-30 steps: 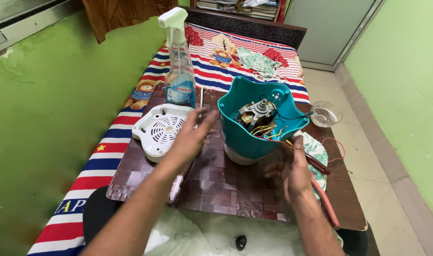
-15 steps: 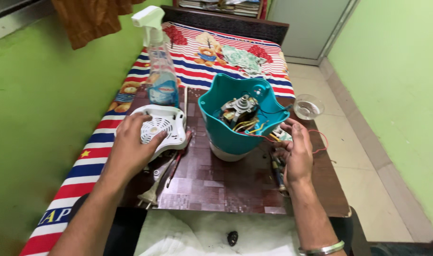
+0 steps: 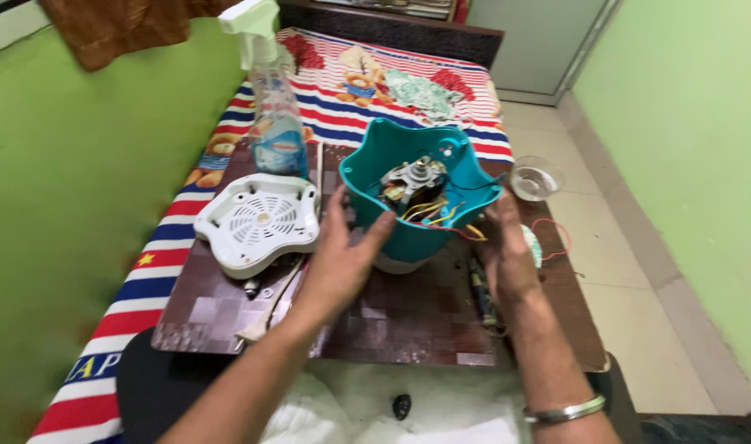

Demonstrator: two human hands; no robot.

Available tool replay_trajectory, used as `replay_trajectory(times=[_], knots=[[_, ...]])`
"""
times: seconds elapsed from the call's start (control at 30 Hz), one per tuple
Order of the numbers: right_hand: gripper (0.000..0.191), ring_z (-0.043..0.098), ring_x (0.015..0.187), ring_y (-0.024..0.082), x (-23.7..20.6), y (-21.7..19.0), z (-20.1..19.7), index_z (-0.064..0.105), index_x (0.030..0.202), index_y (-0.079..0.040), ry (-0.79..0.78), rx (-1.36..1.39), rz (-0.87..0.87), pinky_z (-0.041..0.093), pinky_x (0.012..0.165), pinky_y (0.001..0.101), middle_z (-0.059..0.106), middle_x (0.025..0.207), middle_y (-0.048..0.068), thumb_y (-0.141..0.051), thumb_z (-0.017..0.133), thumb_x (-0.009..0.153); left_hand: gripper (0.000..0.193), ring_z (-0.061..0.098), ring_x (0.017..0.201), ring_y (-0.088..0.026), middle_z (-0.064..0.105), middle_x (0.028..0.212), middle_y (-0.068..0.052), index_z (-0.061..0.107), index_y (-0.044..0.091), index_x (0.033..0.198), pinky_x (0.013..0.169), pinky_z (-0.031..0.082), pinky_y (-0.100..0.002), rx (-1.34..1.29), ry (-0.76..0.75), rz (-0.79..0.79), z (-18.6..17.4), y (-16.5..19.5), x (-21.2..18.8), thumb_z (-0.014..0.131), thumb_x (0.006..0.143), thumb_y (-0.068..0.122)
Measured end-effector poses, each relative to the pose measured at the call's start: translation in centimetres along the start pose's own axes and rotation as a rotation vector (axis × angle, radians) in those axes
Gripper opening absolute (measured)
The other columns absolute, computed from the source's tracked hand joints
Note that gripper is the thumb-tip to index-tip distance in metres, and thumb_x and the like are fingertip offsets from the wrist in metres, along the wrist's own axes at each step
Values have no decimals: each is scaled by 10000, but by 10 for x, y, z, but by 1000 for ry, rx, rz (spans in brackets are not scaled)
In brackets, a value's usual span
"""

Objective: The person services a disassembled electric appliance on a small table, holding the teal motor housing and working on the internal motor and wiring. They use a long screwdriver to work inside the housing, manipulate components and wires by hand, use pliers, and finally wipe parts with a cloth.

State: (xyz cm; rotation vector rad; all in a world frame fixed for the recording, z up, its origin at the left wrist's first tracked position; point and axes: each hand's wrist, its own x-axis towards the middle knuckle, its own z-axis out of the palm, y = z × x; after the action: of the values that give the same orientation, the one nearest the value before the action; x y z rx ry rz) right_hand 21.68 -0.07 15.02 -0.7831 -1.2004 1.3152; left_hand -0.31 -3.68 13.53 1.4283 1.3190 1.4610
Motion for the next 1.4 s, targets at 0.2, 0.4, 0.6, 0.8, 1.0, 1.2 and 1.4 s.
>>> replay_trajectory(times=[0.2, 0.4, 0.6, 0.8, 1.0, 1.2, 1.4], knots=[[590, 586, 1259, 204, -2, 16, -4, 539, 1407, -76, -78, -12, -104, 431, 1133, 422, 620, 1376, 73, -552, 444, 1071, 895, 510, 1363, -277, 510, 1484, -211, 288, 15, 1552, 1135, 404, -405, -173, 18, 34, 9, -3, 4, 674, 920, 516], [645, 635, 1113, 187, -8, 25, -21, 515, 1353, -58, 248, -65, -73, 517, 936, 406, 637, 1235, 91, -607, 351, 1056, 835, 504, 1318, -241, 494, 1467, -164, 376, 40, 1487, 1064, 415, -381, -396, 31, -145, 5, -6, 26, 621, 880, 559], [681, 587, 1287, 197, 21, 12, -18, 476, 1461, -61, -20, 73, -120, 455, 1133, 384, 629, 1380, 85, -600, 360, 1062, 811, 446, 1365, -305, 442, 1467, -225, 374, -20, 1476, 1165, 334, -390, -172, 181, -14, 43, -8, -30, 522, 1007, 625], [691, 558, 1340, 202, 14, 20, 3, 443, 1513, -90, -23, 153, -109, 427, 1159, 408, 572, 1477, 51, -585, 369, 1037, 908, 411, 1418, -291, 442, 1512, -180, 272, 42, 1561, 1179, 287, -399, -294, 98, -2, 46, -2, -20, 529, 949, 660], [736, 590, 1232, 256, 3, 27, -11, 521, 1434, -49, 161, 22, -63, 460, 1063, 447, 620, 1358, 135, -646, 332, 1048, 795, 420, 1426, -218, 501, 1521, -96, 427, 86, 1510, 1167, 273, -360, -524, 20, -109, 13, -5, 36, 490, 943, 639], [719, 566, 1311, 197, 3, 21, -6, 517, 1452, -114, 106, 36, -63, 441, 1096, 411, 595, 1455, 70, -649, 317, 1015, 817, 465, 1396, -282, 506, 1500, -165, 421, 47, 1503, 1162, 307, -404, -441, 143, -123, 29, -8, 28, 525, 951, 640], [565, 559, 1143, 181, -20, 32, 10, 490, 1401, -126, 194, -6, -161, 465, 964, 384, 584, 1319, 31, -557, 376, 1054, 792, 524, 1314, -208, 558, 1458, -49, 464, 177, 1494, 1057, 410, -394, -413, -40, -216, 6, -11, 62, 498, 888, 688]])
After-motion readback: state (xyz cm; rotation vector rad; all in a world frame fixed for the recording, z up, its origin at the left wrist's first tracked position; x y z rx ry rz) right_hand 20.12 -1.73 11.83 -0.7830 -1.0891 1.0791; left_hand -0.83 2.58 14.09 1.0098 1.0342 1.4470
